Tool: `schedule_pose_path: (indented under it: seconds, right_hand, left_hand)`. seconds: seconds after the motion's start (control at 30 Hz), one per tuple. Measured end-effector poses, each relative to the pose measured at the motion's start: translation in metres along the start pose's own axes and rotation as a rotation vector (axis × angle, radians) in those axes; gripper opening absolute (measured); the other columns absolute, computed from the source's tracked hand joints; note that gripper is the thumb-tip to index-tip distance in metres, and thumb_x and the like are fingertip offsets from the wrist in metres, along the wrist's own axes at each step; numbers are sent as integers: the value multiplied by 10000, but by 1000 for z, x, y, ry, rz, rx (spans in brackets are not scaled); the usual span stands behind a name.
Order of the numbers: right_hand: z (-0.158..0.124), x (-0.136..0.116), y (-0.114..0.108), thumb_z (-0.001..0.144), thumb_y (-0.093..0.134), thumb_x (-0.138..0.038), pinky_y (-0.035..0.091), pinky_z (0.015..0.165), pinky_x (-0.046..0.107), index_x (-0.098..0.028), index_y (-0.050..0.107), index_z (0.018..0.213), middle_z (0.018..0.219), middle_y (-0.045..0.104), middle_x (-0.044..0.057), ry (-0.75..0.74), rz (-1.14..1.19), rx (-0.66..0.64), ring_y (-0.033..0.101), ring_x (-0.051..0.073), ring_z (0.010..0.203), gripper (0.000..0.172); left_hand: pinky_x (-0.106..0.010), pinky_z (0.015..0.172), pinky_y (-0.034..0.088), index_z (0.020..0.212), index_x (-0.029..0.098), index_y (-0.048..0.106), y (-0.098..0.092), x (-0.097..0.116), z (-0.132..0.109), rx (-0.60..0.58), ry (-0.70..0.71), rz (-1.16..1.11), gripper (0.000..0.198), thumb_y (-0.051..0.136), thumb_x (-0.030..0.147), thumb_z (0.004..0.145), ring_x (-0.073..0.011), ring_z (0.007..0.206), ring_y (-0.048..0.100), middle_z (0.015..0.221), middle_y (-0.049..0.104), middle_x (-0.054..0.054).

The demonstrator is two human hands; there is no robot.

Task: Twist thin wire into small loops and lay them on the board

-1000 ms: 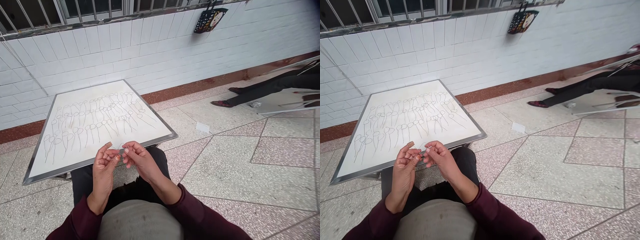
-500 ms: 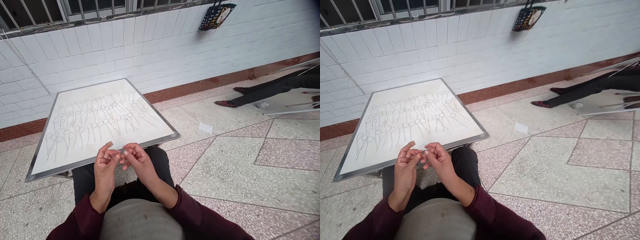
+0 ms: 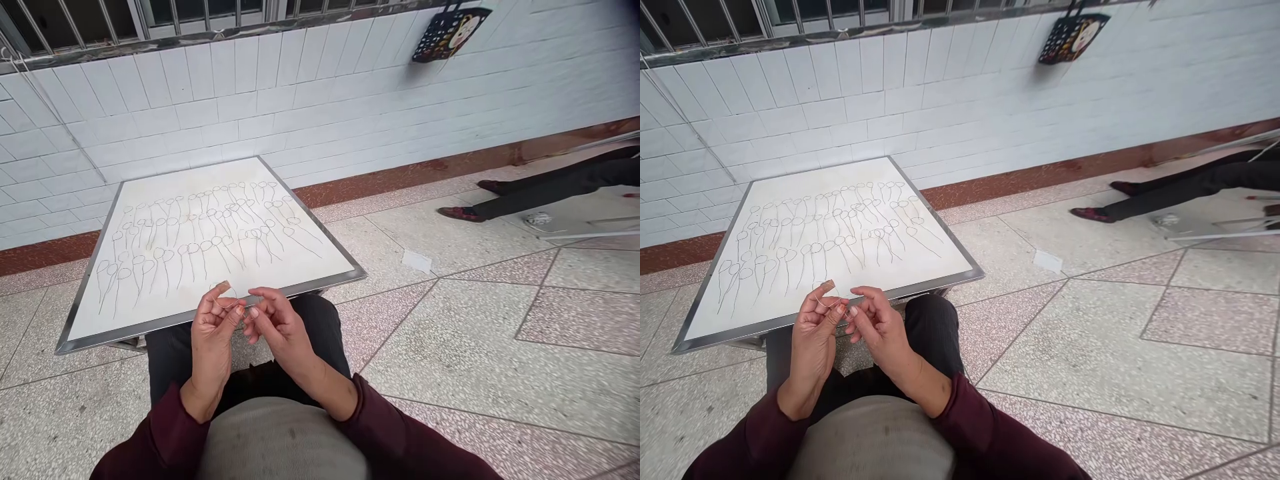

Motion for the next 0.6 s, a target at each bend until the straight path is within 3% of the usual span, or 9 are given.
schedule_pose_path:
  seconds: [0.6]
  right_hand:
    - [2,5,-7,916,553,-450,540,444,230,-233,550,1051,691,631,-25,46,-7,54,634,124,524,256]
  left_hand:
    - [-260,793,499,1147,218,628,1,-3,0,-21,1,-48,388,752,235,779,-138,863,657,834,683,-1]
Point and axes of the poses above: each hand's wrist, its own z-axis towards the middle knuckle, its own y-axis out of the palm, x = y × z, the point moved 6 cm from there along z, towards the middle knuckle
